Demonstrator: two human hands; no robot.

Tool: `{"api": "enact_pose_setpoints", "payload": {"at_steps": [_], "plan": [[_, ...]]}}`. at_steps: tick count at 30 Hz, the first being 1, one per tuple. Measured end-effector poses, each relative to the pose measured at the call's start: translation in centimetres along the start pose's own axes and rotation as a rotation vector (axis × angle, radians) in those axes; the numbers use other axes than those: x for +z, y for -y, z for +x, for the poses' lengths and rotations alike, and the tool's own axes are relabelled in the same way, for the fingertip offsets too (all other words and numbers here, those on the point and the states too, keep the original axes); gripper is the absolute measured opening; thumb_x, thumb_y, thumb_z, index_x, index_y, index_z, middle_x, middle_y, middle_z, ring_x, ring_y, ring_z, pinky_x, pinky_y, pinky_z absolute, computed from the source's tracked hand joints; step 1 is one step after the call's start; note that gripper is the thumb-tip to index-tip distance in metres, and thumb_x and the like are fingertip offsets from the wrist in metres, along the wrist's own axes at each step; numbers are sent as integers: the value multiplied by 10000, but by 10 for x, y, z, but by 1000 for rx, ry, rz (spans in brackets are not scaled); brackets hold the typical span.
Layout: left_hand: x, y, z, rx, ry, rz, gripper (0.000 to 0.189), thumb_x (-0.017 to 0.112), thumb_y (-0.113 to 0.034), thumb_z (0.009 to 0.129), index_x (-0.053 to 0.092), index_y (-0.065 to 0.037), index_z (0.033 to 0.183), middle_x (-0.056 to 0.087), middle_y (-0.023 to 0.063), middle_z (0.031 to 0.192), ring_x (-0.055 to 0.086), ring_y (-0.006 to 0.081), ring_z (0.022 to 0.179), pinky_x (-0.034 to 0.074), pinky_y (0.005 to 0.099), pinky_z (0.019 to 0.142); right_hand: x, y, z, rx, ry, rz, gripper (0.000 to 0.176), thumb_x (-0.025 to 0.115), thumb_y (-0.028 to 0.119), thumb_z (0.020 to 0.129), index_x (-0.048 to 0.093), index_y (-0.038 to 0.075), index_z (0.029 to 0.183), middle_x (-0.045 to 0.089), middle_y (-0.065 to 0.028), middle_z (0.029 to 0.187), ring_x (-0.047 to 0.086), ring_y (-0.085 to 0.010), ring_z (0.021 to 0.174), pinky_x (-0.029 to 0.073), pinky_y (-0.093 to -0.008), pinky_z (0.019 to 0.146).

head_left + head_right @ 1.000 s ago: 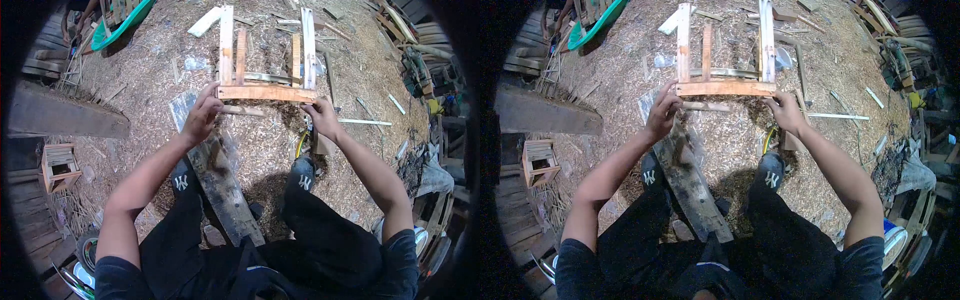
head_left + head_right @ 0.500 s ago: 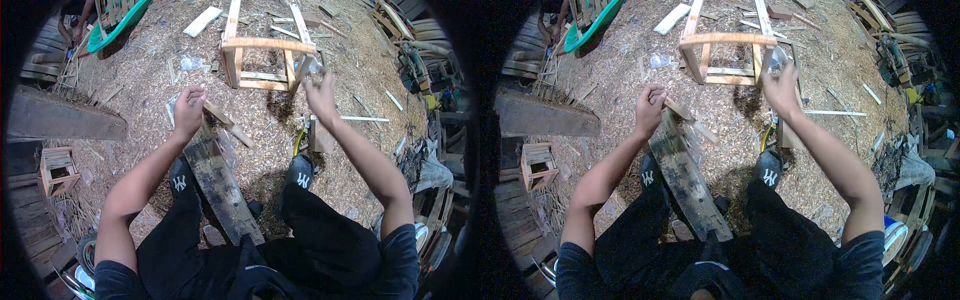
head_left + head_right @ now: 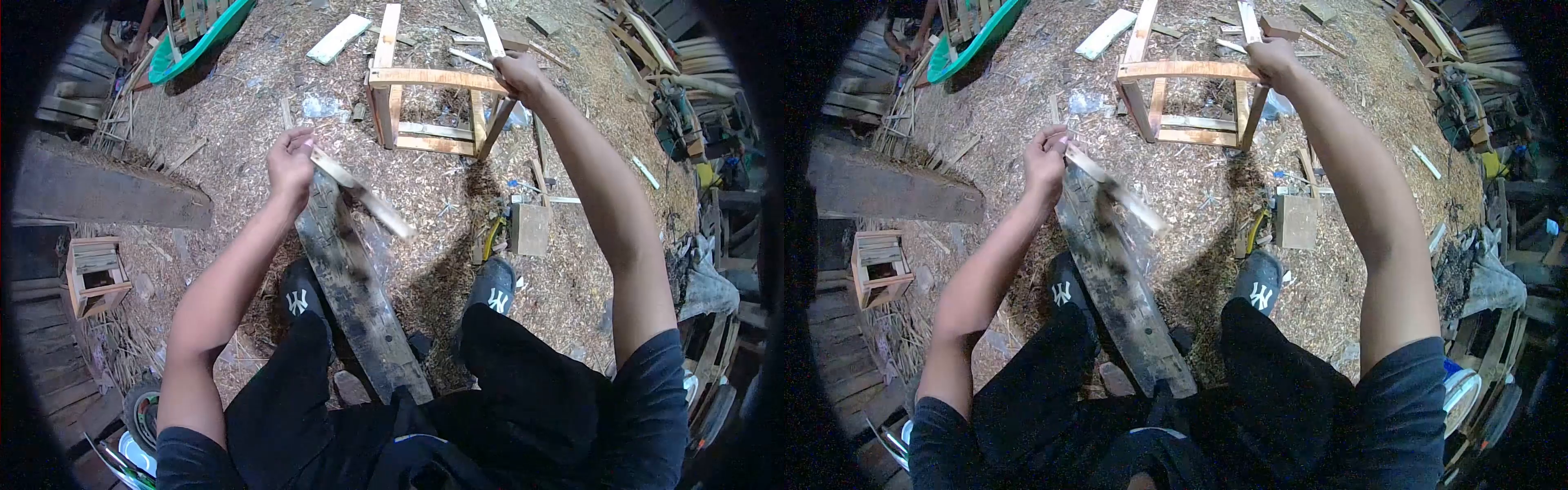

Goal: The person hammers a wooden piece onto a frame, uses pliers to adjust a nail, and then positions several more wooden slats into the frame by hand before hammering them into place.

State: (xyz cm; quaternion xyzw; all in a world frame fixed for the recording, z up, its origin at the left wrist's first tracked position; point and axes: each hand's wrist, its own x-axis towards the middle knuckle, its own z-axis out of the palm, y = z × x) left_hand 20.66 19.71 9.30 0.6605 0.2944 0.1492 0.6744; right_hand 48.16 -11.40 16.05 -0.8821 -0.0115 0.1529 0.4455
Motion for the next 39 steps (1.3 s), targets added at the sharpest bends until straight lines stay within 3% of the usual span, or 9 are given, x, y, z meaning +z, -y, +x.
{"api": "enact_pose_setpoints", "payload": {"at_steps": [2,6,9,15,18,22,24,34,39], "plan": [[5,-14,-1,-36,-94,-108,255,471,68,997,563,31,1232,661,137,1018,666,187,799,571,283,670,1,-4,-16,-143,-69,138,382,710,284,892,654,-74,1015,642,-93,785,570,-159,654,452,-350,583],[0,-22,14,-53,-20,-189,271,477,-53,1035,573,0,1283,570,40,896,480,89,607,451,241,538,10,-31,-55,-261,-168,-78,532,726,317,887,551,-85,1188,700,-189,1004,677,-209,863,541,-359,813],[14,-59,-1,161,74,318,420,692,-256,951,628,-5,1281,681,113,1087,649,180,862,535,338,768,22,-29,-119,-375,-207,-95,460,785,298,888,591,-39,1136,696,-153,983,661,-189,828,541,-345,746],[48,-54,-33,410,426,589,502,753,-220,913,582,11,1326,683,153,1203,684,211,1039,559,352,882,42,-60,-179,-574,-344,18,311,735,172,903,573,-25,1081,669,-162,900,665,-213,801,531,-373,713],[56,-48,-44,247,497,51,526,744,-138,914,526,63,1347,671,183,1229,673,216,1098,559,352,953,49,-75,-185,-669,-460,34,316,747,166,890,567,-17,1074,659,-169,901,664,-243,799,522,-385,714],[57,-41,-51,310,530,-70,494,743,-69,904,526,75,1323,677,177,1192,671,194,1079,559,317,956,49,-91,-182,-704,-516,-22,342,768,158,870,557,-10,1080,656,-170,890,665,-287,806,511,-393,717],[56,-34,-45,282,518,8,474,753,-67,897,545,64,1303,687,161,1170,672,174,1054,561,308,920,46,-98,-181,-592,-417,17,336,765,162,882,587,-19,1103,676,-149,961,653,-209,895,505,-340,805],[46,-38,-36,95,578,317,437,796,-133,874,595,9,1235,701,105,1088,662,152,1001,534,320,869,46,-108,-172,-481,-211,-154,419,826,301,825,651,-12,1042,641,-165,1066,639,-299,1031,491,-424,910],[40,-43,-52,99,571,223,437,774,-133,892,557,-3,1249,662,116,1131,643,182,1047,519,327,914,68,-114,-209,-252,-349,-158,812,795,412,857,378,-32,1393,330,-247,1414,437,-420,1297,391,-503,1101]]}}
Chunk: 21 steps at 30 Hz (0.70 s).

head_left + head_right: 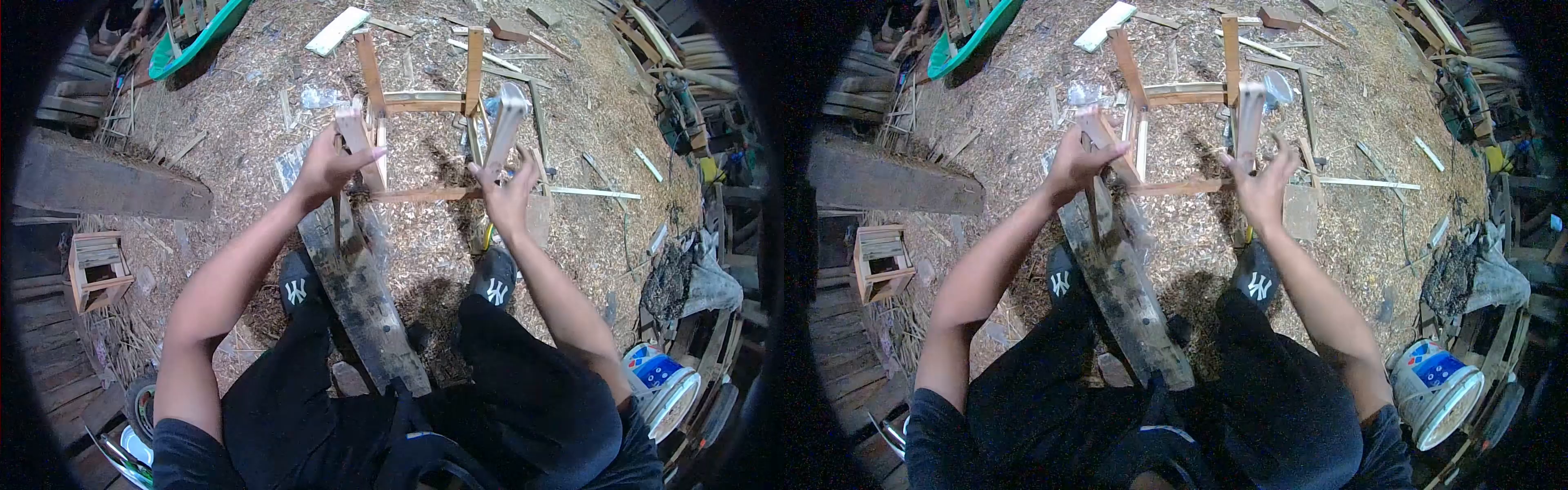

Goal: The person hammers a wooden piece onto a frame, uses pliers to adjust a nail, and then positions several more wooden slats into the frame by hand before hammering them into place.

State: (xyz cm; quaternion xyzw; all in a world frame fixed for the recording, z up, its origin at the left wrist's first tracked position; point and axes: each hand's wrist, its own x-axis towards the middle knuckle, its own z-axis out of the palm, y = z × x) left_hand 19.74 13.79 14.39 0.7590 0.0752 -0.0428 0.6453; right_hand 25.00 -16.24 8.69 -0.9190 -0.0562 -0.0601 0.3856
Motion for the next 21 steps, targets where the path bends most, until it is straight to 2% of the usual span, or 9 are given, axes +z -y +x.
{"api": "enact_pose_setpoints", "payload": {"at_steps": [2,4,6,7,8,11,12,16,21], "plan": [[0,0,-6,71,-1,190,485,783,-170,892,530,-12,1275,649,128,1116,642,189,1036,521,336,919,8,8,-21,385,47,68,1063,756,460,883,77,-67,1508,145,-289,1481,346,-476,1347,346,-564,1135],[8,2,-13,174,-42,216,522,785,-199,894,506,-19,1296,644,131,1106,639,187,1030,523,335,910,23,3,-52,611,105,143,992,729,429,915,96,-59,1503,158,-298,1469,376,-459,1320,358,-522,1131],[16,5,-18,277,-82,240,559,787,-228,896,482,-25,1318,638,133,1096,635,186,1025,525,334,900,36,-5,-82,696,338,438,535,701,284,963,472,-20,1341,599,-163,1183,568,-273,1116,423,-410,1055],[20,8,-19,298,-160,222,584,789,-247,898,464,-31,1331,636,129,1095,634,184,1015,528,330,878,37,1,-88,471,540,398,350,679,263,968,607,-40,1127,679,-189,1080,638,-274,1077,490,-410,1000],[23,12,-22,319,-240,204,609,791,-266,899,446,-37,1344,634,125,1095,633,181,1005,532,325,856,36,5,-95,334,754,259,271,659,239,978,667,3,1111,669,-157,1218,645,-290,1084,494,-398,994],[29,24,-33,108,-231,-65,616,809,-284,887,455,-29,1322,646,109,1086,645,173,991,536,315,822,42,26,-104,75,1079,330,487,672,293,964,564,34,1363,646,-160,1296,593,-279,1240,443,-388,1087],[25,30,-34,-88,-165,-39,603,818,-301,880,469,-25,1288,660,88,1043,653,158,960,535,312,809,48,28,-106,41,1119,324,530,673,296,963,529,35,1401,641,-171,1299,588,-292,1247,440,-392,1091],[41,52,-54,-144,-256,-203,368,821,-253,880,588,-24,1051,671,40,897,628,135,814,522,322,738,58,36,-115,-215,1065,332,619,671,309,964,453,37,1475,616,-212,1325,570,-334,1270,425,-403,1113],[48,50,-60,-331,-279,-465,274,811,-207,886,617,-49,997,668,32,870,592,113,738,487,297,667,60,34,-118,-89,1212,208,594,629,335,1004,447,35,1483,636,-203,1311,610,-294,1219,461,-394,1057]]}}
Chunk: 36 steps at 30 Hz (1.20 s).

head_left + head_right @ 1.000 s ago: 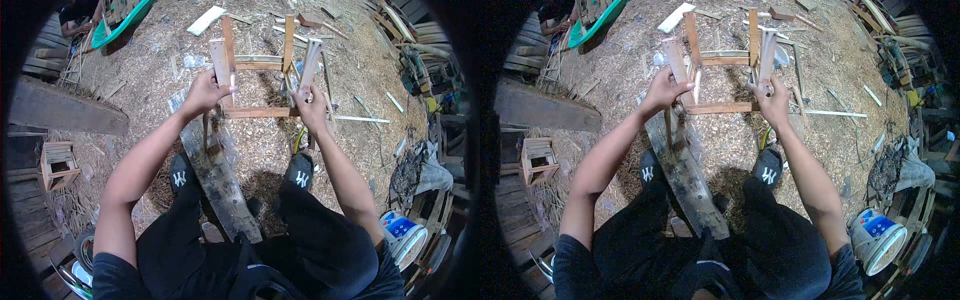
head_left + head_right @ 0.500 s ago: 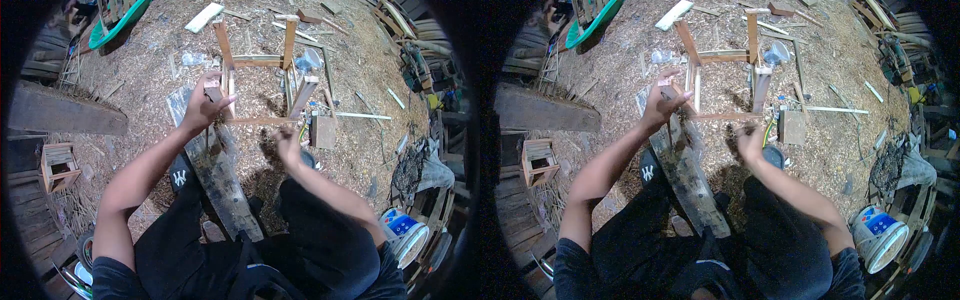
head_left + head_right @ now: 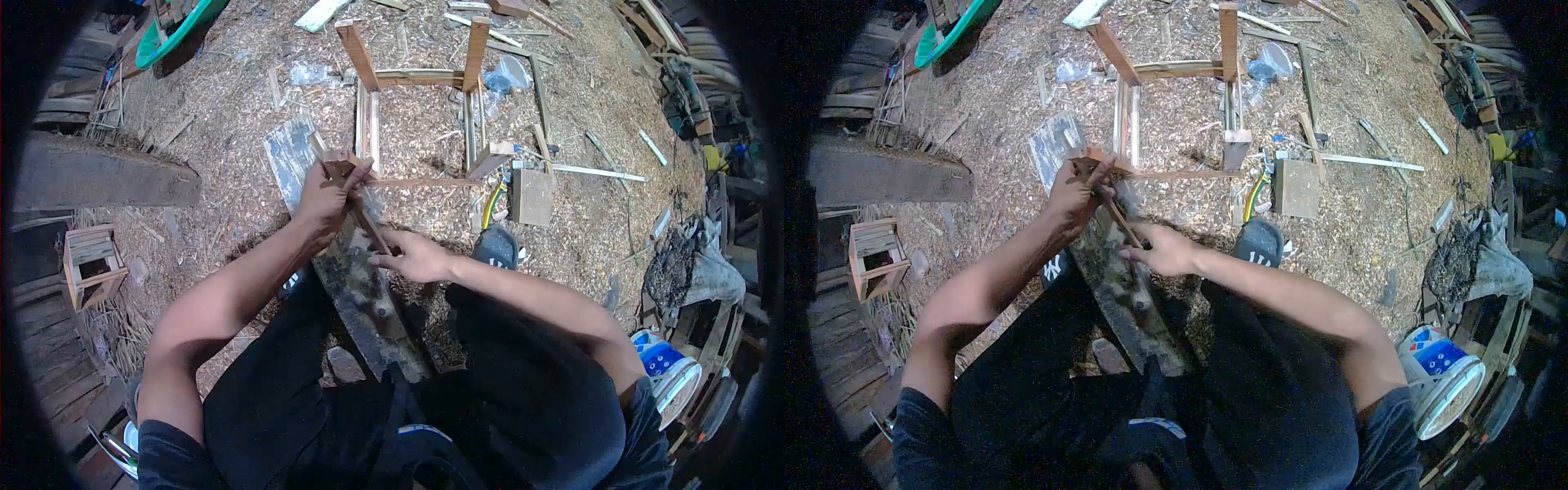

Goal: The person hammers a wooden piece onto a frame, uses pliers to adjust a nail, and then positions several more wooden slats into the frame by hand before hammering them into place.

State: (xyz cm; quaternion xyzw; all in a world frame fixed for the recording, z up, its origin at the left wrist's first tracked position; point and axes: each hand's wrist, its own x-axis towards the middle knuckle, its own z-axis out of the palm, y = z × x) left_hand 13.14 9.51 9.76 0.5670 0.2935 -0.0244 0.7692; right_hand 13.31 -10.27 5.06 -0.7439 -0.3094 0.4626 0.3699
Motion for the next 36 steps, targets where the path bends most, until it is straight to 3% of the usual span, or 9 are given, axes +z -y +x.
{"api": "enact_pose_setpoints", "payload": {"at_steps": [3,5,6,10,11,15,22,28,36], "plan": [[4,3,-1,-42,-13,-112,250,797,-202,897,619,-64,1004,655,18,859,583,100,749,472,282,647,3,-2,-1,-72,122,373,471,573,294,1042,507,31,1427,658,-168,1254,650,-208,1097,517,-339,956],[3,6,0,-29,-4,-156,238,791,-196,901,619,-68,1003,648,9,853,583,94,764,470,276,641,-1,4,-7,134,186,468,309,556,257,1047,602,-2,1209,664,-116,877,644,-192,841,518,-367,766],[0,5,-1,-58,8,-105,232,762,-204,925,611,-69,1038,646,14,889,589,105,806,481,292,667,-3,6,-11,136,185,467,309,556,257,1047,602,-2,1209,664,-116,877,644,-192,841,518,-367,766],[-17,-5,-6,-93,157,-88,286,684,-212,977,548,-93,1199,627,45,1064,590,139,960,500,342,765,-19,14,-32,-13,-135,288,305,519,282,1068,625,-3,1089,551,-60,738,533,-148,692,465,-375,650],[-20,-6,-12,-40,209,-46,479,590,-362,1023,423,-128,1406,565,75,1259,562,180,1095,484,394,875,-28,20,-40,4,-111,304,304,506,280,1073,621,-1,1063,546,-55,744,534,-148,706,465,-373,657],[-40,-10,-13,-13,354,-36,935,409,-809,904,215,-191,1578,420,83,1430,509,246,1187,439,473,1000,-50,16,-71,-191,-230,358,392,418,335,1089,597,19,944,508,-14,752,490,-122,715,421,-319,646],[-46,-13,-14,-76,278,-54,804,287,-747,981,274,-186,1558,458,97,1397,539,258,1123,448,480,972,-146,89,-104,-102,-831,421,355,555,315,1034,661,-3,1151,593,-6,823,482,-93,697,378,-257,641],[-41,-12,-11,-78,285,-72,684,384,-626,1025,320,-178,1538,478,103,1370,560,251,1103,478,460,935,-209,83,-100,104,-643,312,210,662,212,984,729,12,976,673,-8,837,563,-94,789,430,-256,785],[-47,-9,-7,-57,287,-66,642,447,-577,1022,345,-198,1531,502,91,1329,588,235,1063,496,442,910,-201,77,-87,161,-634,477,123,675,167,967,705,48,961,647,29,801,555,-70,719,414,-257,677]]}}
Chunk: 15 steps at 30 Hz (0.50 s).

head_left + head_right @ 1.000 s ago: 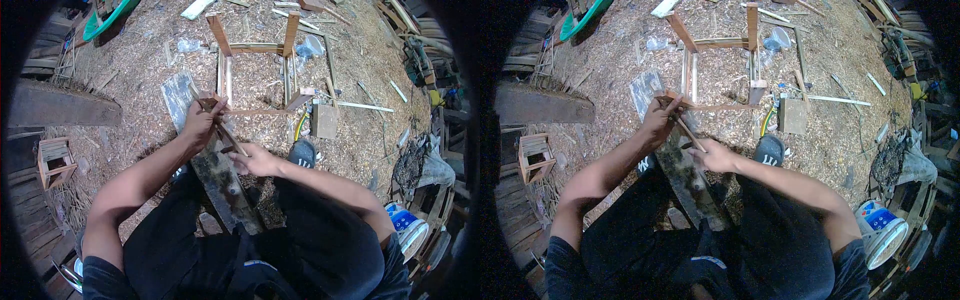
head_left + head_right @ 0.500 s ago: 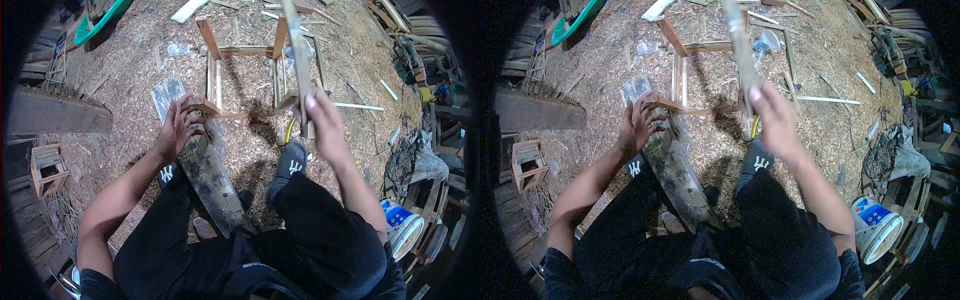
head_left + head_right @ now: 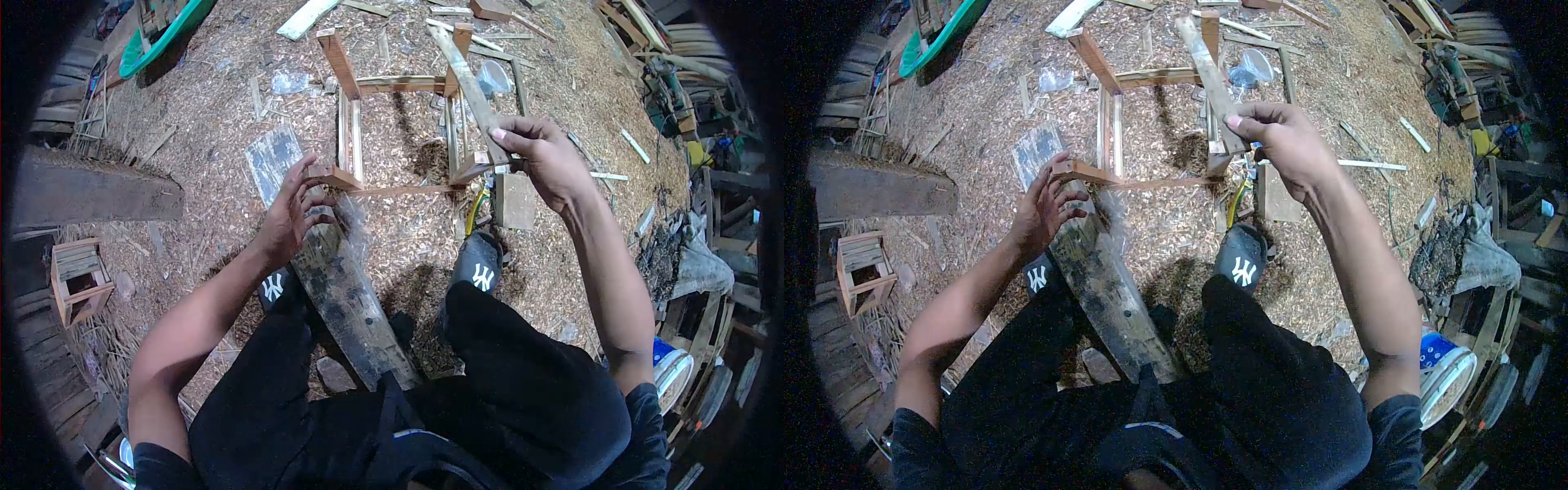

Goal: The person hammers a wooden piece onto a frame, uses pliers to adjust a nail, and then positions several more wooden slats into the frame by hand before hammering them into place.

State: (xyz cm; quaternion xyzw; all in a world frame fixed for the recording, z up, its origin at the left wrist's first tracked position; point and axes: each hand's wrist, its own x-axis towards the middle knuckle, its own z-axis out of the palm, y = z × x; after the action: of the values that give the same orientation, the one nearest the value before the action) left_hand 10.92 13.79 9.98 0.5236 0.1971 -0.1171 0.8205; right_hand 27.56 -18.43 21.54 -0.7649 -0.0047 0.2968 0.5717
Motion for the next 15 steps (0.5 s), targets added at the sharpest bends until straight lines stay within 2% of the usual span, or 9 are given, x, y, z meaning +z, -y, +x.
{"api": "enact_pose_setpoints", "payload": {"at_steps": [2,5,15], "plan": [[-1,0,0,-5,-5,11,638,450,-572,1023,341,-204,1533,503,90,1330,590,233,1062,498,441,909,-3,-5,1,10,21,80,108,688,142,955,688,43,996,662,13,851,588,-78,756,449,-271,718],[-3,2,2,-16,6,-1,645,451,-568,1025,326,-202,1541,501,87,1338,592,233,1063,498,441,912,-4,-3,-3,-23,-10,32,109,690,142,953,675,52,1014,665,8,869,601,-85,777,463,-286,737],[-1,1,2,-11,-15,9,667,468,-588,1011,331,-201,1537,498,85,1348,589,231,1063,490,440,912,-3,-1,0,13,5,86,117,713,154,937,679,70,1011,653,21,865,595,-87,784,453,-285,727]]}}
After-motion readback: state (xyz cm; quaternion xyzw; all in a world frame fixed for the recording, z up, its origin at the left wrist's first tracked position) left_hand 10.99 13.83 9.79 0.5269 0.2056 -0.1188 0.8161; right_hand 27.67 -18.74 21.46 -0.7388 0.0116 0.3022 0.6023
